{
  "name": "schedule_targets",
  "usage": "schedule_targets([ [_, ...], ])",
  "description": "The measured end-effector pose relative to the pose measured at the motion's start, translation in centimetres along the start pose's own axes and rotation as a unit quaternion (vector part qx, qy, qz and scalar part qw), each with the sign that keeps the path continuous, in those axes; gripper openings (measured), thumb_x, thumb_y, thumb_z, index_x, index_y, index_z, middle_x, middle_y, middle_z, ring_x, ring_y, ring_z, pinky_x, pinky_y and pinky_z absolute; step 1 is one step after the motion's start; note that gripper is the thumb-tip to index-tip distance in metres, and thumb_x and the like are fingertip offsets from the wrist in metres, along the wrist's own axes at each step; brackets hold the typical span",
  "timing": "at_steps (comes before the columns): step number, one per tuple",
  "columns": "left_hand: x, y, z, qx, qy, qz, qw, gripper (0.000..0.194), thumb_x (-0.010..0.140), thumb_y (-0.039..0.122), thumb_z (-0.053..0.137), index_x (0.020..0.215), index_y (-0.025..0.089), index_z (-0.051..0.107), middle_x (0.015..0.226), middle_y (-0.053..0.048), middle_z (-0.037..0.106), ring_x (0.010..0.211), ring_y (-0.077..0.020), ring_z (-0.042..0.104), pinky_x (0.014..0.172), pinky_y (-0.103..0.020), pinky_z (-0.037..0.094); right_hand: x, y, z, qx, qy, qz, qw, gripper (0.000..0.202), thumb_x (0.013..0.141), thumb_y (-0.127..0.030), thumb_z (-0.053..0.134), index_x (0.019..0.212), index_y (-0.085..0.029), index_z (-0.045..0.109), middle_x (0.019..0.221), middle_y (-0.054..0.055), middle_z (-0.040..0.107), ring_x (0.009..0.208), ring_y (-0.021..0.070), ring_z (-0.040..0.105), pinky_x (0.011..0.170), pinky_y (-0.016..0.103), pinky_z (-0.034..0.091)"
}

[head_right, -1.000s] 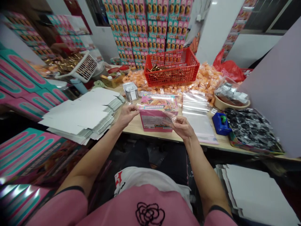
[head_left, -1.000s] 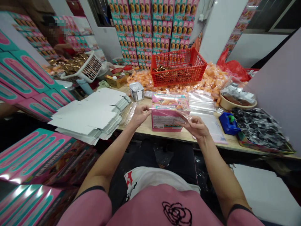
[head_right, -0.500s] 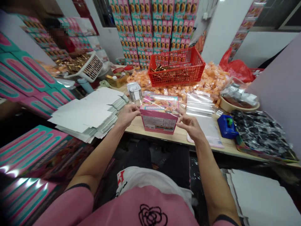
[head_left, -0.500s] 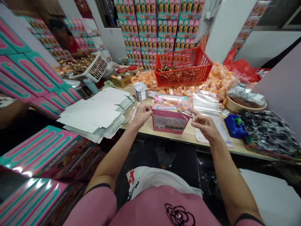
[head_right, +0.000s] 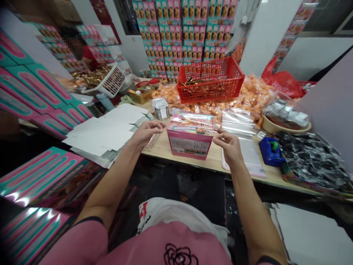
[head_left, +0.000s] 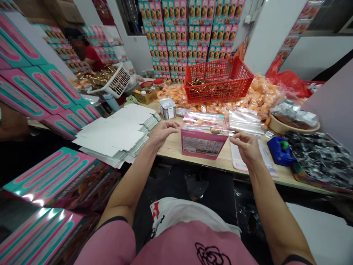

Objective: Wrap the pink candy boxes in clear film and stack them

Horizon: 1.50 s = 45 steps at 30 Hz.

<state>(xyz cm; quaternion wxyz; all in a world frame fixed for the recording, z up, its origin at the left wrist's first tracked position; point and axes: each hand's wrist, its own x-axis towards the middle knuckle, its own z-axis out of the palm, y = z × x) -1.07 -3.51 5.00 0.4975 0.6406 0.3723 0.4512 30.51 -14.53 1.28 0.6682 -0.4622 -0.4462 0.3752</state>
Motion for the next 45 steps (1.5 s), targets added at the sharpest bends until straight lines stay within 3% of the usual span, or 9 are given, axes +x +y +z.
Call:
schedule_targets([
  [3,1.2,0.2,-0.1,0.006,-0.017,-0.010,1.000,0.010,0.051,0.024,0.072,0.053,0.018,0.065,0.072,-0.002,0.065,0.074,-0.0159,0.055,0.081,-0.032,0.043,1.0,0.2,-0.1,0.009,0.034,0.023,0.999,0.022,0.055,-0.034,0.090,0.057,-0.024,0.071,0.096,0.004,0.071,0.115,0.0274,0.060,0.112,0.045,0.037],
  [7,1.9,0.1,0.0,0.007,-0.014,-0.037,0.999,0.015,0.052,0.027,0.074,0.056,0.017,0.063,0.069,-0.001,0.063,0.070,-0.0142,0.055,0.069,-0.027,0.040,1.8,-0.1,0.0,0.011,0.027,0.060,0.998,0.025,0.054,-0.037,0.091,0.055,-0.023,0.071,0.092,0.003,0.069,0.101,0.0234,0.062,0.107,0.044,0.041],
  [12,0.4,-1.1,0.5,-0.078,0.051,-0.135,0.986,0.051,0.072,0.065,0.065,0.063,0.015,0.066,0.067,-0.006,0.065,0.064,-0.0159,0.061,0.060,-0.027,0.042,1.5,-0.4,0.4,0.027,0.015,0.069,0.997,0.023,0.055,-0.035,0.091,0.056,-0.022,0.071,0.095,0.002,0.069,0.096,0.0206,0.062,0.101,0.041,0.046],
  [15,-0.9,-2.0,1.0,-0.068,0.088,-0.147,0.983,0.064,0.074,0.075,0.060,0.060,0.014,0.068,0.063,-0.009,0.067,0.059,-0.0146,0.059,0.056,-0.026,0.038,1.1,-0.4,0.4,0.031,0.007,0.075,0.997,0.021,0.057,-0.035,0.090,0.059,-0.023,0.073,0.096,0.002,0.069,0.095,0.0205,0.062,0.099,0.040,0.048],
  [18,-1.5,-2.2,1.5,-0.071,0.079,-0.138,0.985,0.057,0.069,0.070,0.070,0.059,0.013,0.070,0.061,-0.008,0.067,0.057,-0.0135,0.058,0.055,-0.026,0.037,0.9,-0.5,0.3,0.030,0.004,0.081,0.996,0.021,0.058,-0.035,0.090,0.059,-0.023,0.072,0.095,0.003,0.069,0.093,0.0204,0.063,0.098,0.041,0.049],
  [21,-1.4,-1.9,1.6,-0.060,0.056,-0.134,0.988,0.041,0.060,0.053,0.082,0.055,0.014,0.071,0.056,-0.006,0.066,0.055,-0.0123,0.055,0.057,-0.027,0.036,0.9,-0.7,0.2,0.021,0.005,0.083,0.996,0.021,0.059,-0.034,0.089,0.058,-0.023,0.071,0.097,0.003,0.069,0.092,0.0209,0.063,0.097,0.042,0.050],
  [27,-1.1,-1.8,1.4,-0.054,0.038,-0.120,0.991,0.018,0.050,0.029,0.083,0.053,0.016,0.072,0.054,-0.003,0.065,0.054,-0.0112,0.050,0.059,-0.029,0.035,0.8,-0.7,0.2,0.003,0.002,0.074,0.997,0.023,0.060,-0.036,0.089,0.059,-0.023,0.070,0.098,0.005,0.069,0.096,0.0246,0.064,0.098,0.046,0.051],
  [35,-0.7,-0.9,1.1,-0.057,0.029,-0.065,0.996,0.009,0.052,0.022,0.078,0.054,0.018,0.071,0.058,0.001,0.063,0.060,-0.0113,0.050,0.065,-0.028,0.037,1.0,-0.5,0.6,-0.020,0.020,0.060,0.998,0.023,0.060,-0.036,0.089,0.058,-0.022,0.072,0.095,0.004,0.067,0.098,0.0228,0.062,0.105,0.045,0.044],
  [45,0.3,-0.5,0.9,-0.043,0.044,-0.059,0.996,0.009,0.052,0.023,0.076,0.051,0.018,0.068,0.057,0.001,0.059,0.062,-0.0121,0.047,0.069,-0.031,0.035,2.0,-0.4,1.0,-0.082,0.043,0.027,0.995,0.029,0.061,-0.035,0.087,0.052,-0.022,0.062,0.082,0.002,0.064,0.084,0.0194,0.059,0.090,0.039,0.046],
])
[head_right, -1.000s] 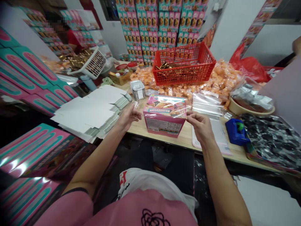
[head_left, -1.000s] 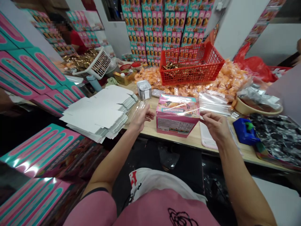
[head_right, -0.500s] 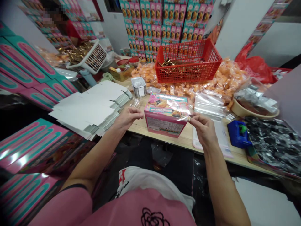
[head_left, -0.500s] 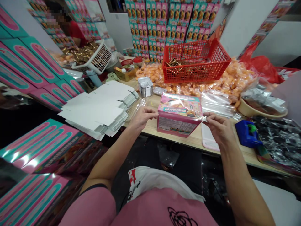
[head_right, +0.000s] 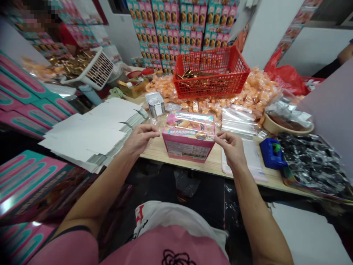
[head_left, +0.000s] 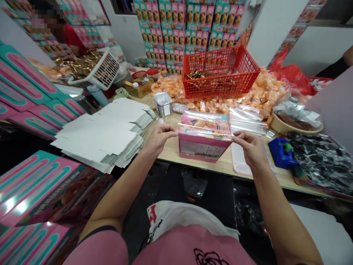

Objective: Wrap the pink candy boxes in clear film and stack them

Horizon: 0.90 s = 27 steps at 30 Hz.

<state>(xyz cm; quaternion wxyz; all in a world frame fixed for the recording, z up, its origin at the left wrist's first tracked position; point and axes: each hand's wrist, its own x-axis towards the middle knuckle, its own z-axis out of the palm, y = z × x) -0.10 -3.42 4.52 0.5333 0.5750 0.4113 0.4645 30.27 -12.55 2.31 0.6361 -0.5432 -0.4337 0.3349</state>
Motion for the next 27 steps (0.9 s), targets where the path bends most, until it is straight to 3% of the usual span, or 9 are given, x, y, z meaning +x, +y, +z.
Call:
schedule_targets([
  [8,0.4,0.3,0.4,0.013,-0.004,0.043,0.999,0.022,0.062,0.037,0.079,0.051,0.020,0.070,0.058,-0.001,0.061,0.066,-0.0148,0.051,0.072,-0.032,0.039,0.5,-0.3,0.0,0.008,-0.012,0.016,1.000,0.022,0.061,-0.032,0.086,0.054,-0.022,0.067,0.081,0.002,0.066,0.085,0.0206,0.060,0.091,0.040,0.046],
  [11,0.7,0.0,0.3,-0.011,0.001,0.032,0.999,0.021,0.063,0.035,0.075,0.050,0.019,0.070,0.058,-0.002,0.062,0.065,-0.0149,0.051,0.068,-0.031,0.037,0.6,-0.3,0.1,0.018,-0.020,0.027,0.999,0.024,0.060,-0.033,0.087,0.054,-0.022,0.066,0.082,0.002,0.067,0.083,0.0197,0.060,0.088,0.039,0.047],
  [14,0.9,-0.5,0.1,-0.030,0.007,0.013,0.999,0.032,0.069,0.044,0.071,0.049,0.019,0.070,0.058,-0.004,0.063,0.063,-0.0148,0.051,0.065,-0.032,0.035,0.7,-0.3,0.1,0.018,-0.019,0.037,0.999,0.026,0.058,-0.035,0.088,0.054,-0.022,0.066,0.082,0.002,0.066,0.080,0.0185,0.058,0.086,0.038,0.047],
  [18,1.1,-1.4,0.1,0.035,0.022,0.003,0.999,0.044,0.072,0.053,0.074,0.047,0.019,0.063,0.051,-0.002,0.057,0.058,-0.0131,0.048,0.065,-0.032,0.035,0.6,0.0,0.0,0.013,-0.011,0.039,0.999,0.028,0.059,-0.037,0.089,0.055,-0.022,0.065,0.084,0.002,0.066,0.082,0.0192,0.059,0.087,0.039,0.048],
  [22,1.3,-1.9,0.1,0.068,0.044,-0.002,0.997,0.044,0.073,0.053,0.075,0.049,0.018,0.060,0.050,0.000,0.056,0.053,-0.0108,0.043,0.061,-0.031,0.032,0.6,0.1,-0.1,0.011,-0.018,0.036,0.999,0.026,0.061,-0.036,0.088,0.056,-0.023,0.066,0.085,0.003,0.069,0.084,0.0208,0.061,0.090,0.041,0.048],
  [27,1.6,-1.5,0.2,0.047,0.009,-0.029,0.998,0.026,0.060,0.037,0.080,0.051,0.017,0.066,0.053,0.000,0.059,0.054,-0.0109,0.045,0.063,-0.031,0.034,0.6,0.1,-0.1,0.010,-0.020,0.035,0.999,0.023,0.062,-0.035,0.087,0.056,-0.023,0.068,0.087,0.003,0.069,0.087,0.0219,0.062,0.094,0.042,0.047],
])
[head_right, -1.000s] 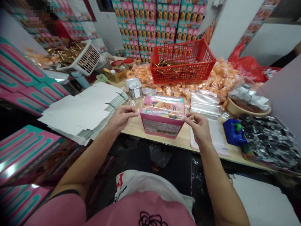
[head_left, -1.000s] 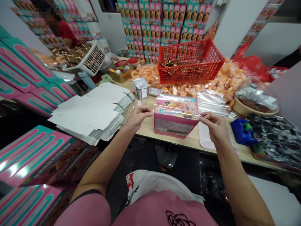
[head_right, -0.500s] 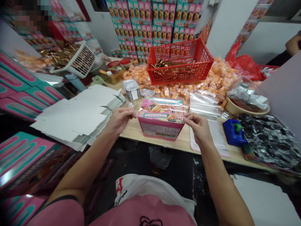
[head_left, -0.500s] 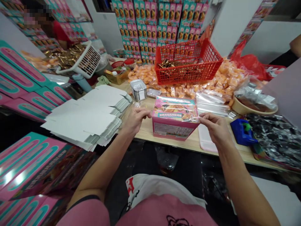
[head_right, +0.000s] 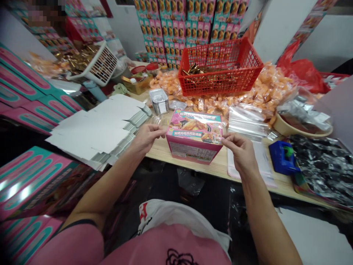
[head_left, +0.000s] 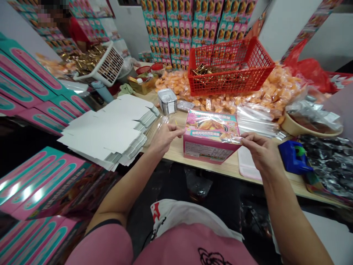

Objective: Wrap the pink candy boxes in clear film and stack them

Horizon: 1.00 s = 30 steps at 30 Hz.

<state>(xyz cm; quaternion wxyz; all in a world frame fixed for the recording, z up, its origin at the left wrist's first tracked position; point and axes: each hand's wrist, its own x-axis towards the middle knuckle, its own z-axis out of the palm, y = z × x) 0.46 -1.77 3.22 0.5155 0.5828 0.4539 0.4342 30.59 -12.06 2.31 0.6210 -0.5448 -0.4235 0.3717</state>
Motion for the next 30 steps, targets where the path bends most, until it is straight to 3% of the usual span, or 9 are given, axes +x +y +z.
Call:
schedule_targets([
  [4,0.2,0.3,-0.2,-0.028,-0.024,-0.021,0.999,0.015,0.052,0.026,0.078,0.049,0.017,0.066,0.052,0.000,0.059,0.055,-0.0111,0.047,0.064,-0.031,0.035,0.0,-0.1,0.0,0.009,0.003,0.010,1.000,0.022,0.061,-0.034,0.087,0.055,-0.023,0.069,0.086,0.003,0.069,0.087,0.0214,0.062,0.095,0.042,0.047],
  [9,0.1,0.5,-0.5,-0.033,-0.040,-0.021,0.998,0.014,0.053,0.024,0.079,0.052,0.017,0.067,0.055,0.000,0.061,0.057,-0.0117,0.050,0.064,-0.029,0.037,0.0,-0.2,0.0,0.002,0.009,0.007,1.000,0.021,0.061,-0.033,0.086,0.055,-0.023,0.069,0.085,0.003,0.068,0.084,0.0204,0.061,0.090,0.041,0.048],
  [18,0.2,2.2,-0.4,-0.050,-0.017,0.007,0.999,0.017,0.049,0.024,0.082,0.054,0.017,0.068,0.058,0.001,0.061,0.057,-0.0106,0.050,0.058,-0.026,0.037,0.3,-0.8,0.0,-0.008,-0.010,0.003,1.000,0.025,0.061,-0.036,0.084,0.055,-0.020,0.065,0.087,0.003,0.066,0.080,0.0169,0.058,0.082,0.037,0.047],
  [22,-0.2,2.1,-0.9,0.006,-0.025,0.072,0.997,0.018,0.057,0.028,0.082,0.059,0.016,0.067,0.060,0.001,0.060,0.058,-0.0104,0.050,0.058,-0.025,0.036,-0.4,-0.6,-0.4,-0.046,0.007,-0.040,0.998,0.023,0.066,-0.035,0.082,0.058,-0.020,0.066,0.090,0.003,0.065,0.087,0.0179,0.060,0.083,0.035,0.047],
  [26,-0.5,-0.1,-1.7,0.146,-0.001,0.180,0.973,0.018,0.073,0.031,0.076,0.065,0.017,0.067,0.063,0.001,0.059,0.060,-0.0113,0.050,0.059,-0.026,0.037,-1.5,1.0,-0.5,-0.077,0.027,-0.104,0.991,0.020,0.074,-0.033,0.081,0.065,-0.020,0.068,0.096,0.004,0.063,0.095,0.0195,0.061,0.080,0.033,0.049],
  [30,-0.7,-2.0,-1.7,0.192,0.009,0.270,0.944,0.018,0.081,0.029,0.070,0.069,0.019,0.063,0.070,0.000,0.062,0.067,-0.0140,0.057,0.067,-0.029,0.043,-2.0,2.5,-0.2,-0.132,0.070,-0.206,0.967,0.016,0.079,-0.027,0.077,0.069,-0.021,0.067,0.093,0.003,0.064,0.092,0.0188,0.062,0.085,0.036,0.048],
])
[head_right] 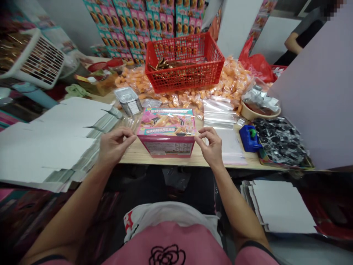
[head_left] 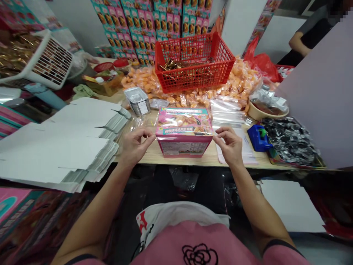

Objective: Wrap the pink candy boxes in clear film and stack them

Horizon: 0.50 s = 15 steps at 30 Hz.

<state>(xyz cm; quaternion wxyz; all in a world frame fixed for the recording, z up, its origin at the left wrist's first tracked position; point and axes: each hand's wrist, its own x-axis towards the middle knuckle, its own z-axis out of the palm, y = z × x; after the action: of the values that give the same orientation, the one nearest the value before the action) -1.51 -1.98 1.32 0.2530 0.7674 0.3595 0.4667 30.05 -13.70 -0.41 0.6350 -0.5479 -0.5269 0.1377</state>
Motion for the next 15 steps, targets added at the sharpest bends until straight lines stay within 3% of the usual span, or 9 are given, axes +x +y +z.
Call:
schedule_targets([
  [9,-0.9,-1.2,1.8,0.096,0.069,0.135,0.984,0.013,0.089,0.022,0.063,0.076,0.020,0.059,0.082,-0.002,0.066,0.081,-0.0172,0.064,0.077,-0.032,0.051,-1.1,0.5,1.1,-0.083,0.042,-0.091,0.992,0.013,0.089,-0.020,0.066,0.077,-0.022,0.060,0.096,0.005,0.065,0.095,0.0202,0.064,0.087,0.037,0.050],
  [15,-1.3,-2.0,2.7,0.145,0.111,0.174,0.968,0.011,0.092,0.019,0.059,0.081,0.020,0.056,0.092,-0.006,0.066,0.093,-0.0195,0.067,0.085,-0.035,0.054,-1.3,0.8,1.6,-0.109,0.060,-0.121,0.985,0.012,0.090,-0.021,0.064,0.080,-0.022,0.058,0.097,0.005,0.066,0.095,0.0207,0.065,0.086,0.037,0.051],
])
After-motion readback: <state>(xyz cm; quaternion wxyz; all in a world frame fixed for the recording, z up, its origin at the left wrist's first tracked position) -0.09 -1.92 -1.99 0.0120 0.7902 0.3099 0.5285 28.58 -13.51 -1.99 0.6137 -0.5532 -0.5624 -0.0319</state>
